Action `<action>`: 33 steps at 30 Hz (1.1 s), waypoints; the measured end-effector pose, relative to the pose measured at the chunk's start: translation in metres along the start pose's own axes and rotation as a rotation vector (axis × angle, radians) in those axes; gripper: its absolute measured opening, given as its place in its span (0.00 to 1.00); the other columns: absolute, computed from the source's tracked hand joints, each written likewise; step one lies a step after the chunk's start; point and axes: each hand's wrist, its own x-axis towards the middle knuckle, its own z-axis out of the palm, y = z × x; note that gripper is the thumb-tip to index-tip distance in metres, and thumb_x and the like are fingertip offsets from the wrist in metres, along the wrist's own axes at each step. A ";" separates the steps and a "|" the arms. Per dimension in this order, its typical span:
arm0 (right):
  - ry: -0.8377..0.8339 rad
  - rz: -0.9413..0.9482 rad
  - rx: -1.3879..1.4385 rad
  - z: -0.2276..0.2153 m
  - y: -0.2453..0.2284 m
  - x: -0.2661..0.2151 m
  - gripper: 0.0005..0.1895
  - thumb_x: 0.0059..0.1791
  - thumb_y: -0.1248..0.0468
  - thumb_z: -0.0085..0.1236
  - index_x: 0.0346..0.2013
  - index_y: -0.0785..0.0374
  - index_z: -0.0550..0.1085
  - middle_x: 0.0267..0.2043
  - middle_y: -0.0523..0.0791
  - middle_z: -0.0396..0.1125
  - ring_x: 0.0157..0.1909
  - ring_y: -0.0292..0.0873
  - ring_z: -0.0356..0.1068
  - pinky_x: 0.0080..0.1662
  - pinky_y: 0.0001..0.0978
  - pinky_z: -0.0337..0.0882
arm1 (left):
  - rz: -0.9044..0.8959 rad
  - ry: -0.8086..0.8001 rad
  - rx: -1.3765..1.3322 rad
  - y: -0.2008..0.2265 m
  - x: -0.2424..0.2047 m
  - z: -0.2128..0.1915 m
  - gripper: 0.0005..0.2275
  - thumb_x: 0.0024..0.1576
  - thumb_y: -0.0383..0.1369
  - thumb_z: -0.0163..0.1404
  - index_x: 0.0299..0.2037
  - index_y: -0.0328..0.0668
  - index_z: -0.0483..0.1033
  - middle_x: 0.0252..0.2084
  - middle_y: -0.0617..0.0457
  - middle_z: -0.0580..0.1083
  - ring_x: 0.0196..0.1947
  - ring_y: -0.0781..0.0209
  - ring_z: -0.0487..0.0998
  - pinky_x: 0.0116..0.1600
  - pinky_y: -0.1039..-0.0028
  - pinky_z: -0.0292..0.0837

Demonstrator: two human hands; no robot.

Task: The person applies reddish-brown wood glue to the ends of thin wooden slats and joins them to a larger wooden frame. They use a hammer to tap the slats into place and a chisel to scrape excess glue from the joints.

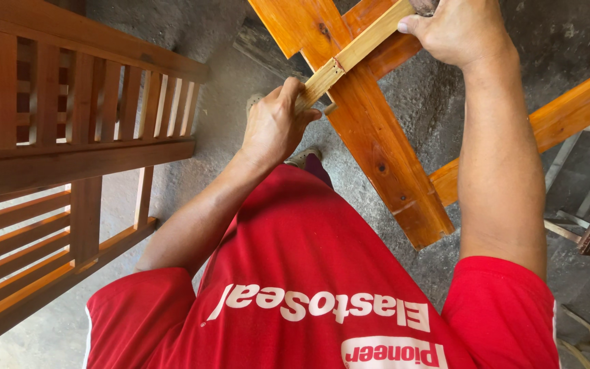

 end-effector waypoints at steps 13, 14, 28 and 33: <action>-0.026 0.033 0.005 -0.004 -0.009 0.006 0.15 0.50 0.63 0.75 0.37 0.71 0.76 0.35 0.52 0.73 0.38 0.52 0.75 0.42 0.42 0.74 | -0.003 0.048 0.009 0.000 0.001 0.006 0.16 0.52 0.36 0.65 0.43 0.38 0.73 0.37 0.42 0.79 0.36 0.40 0.82 0.37 0.54 0.75; -0.065 0.087 0.024 -0.006 -0.011 0.007 0.16 0.50 0.63 0.74 0.36 0.72 0.75 0.34 0.52 0.72 0.37 0.52 0.74 0.41 0.43 0.73 | -0.025 0.045 0.011 0.002 0.002 0.007 0.16 0.52 0.36 0.65 0.43 0.38 0.73 0.37 0.42 0.79 0.35 0.40 0.81 0.37 0.54 0.75; 0.033 0.066 0.084 -0.027 -0.024 0.069 0.19 0.40 0.69 0.64 0.44 0.73 0.75 0.40 0.56 0.73 0.43 0.54 0.76 0.46 0.44 0.74 | -0.049 0.069 -0.062 0.010 0.000 -0.001 0.14 0.52 0.33 0.63 0.40 0.36 0.72 0.36 0.38 0.78 0.36 0.35 0.80 0.38 0.51 0.73; -0.046 0.052 0.003 -0.017 0.000 0.116 0.24 0.36 0.64 0.68 0.44 0.71 0.76 0.36 0.57 0.73 0.37 0.54 0.75 0.39 0.44 0.73 | -0.050 0.051 -0.049 0.009 0.002 -0.003 0.13 0.52 0.33 0.62 0.38 0.36 0.71 0.34 0.36 0.77 0.37 0.34 0.80 0.38 0.49 0.73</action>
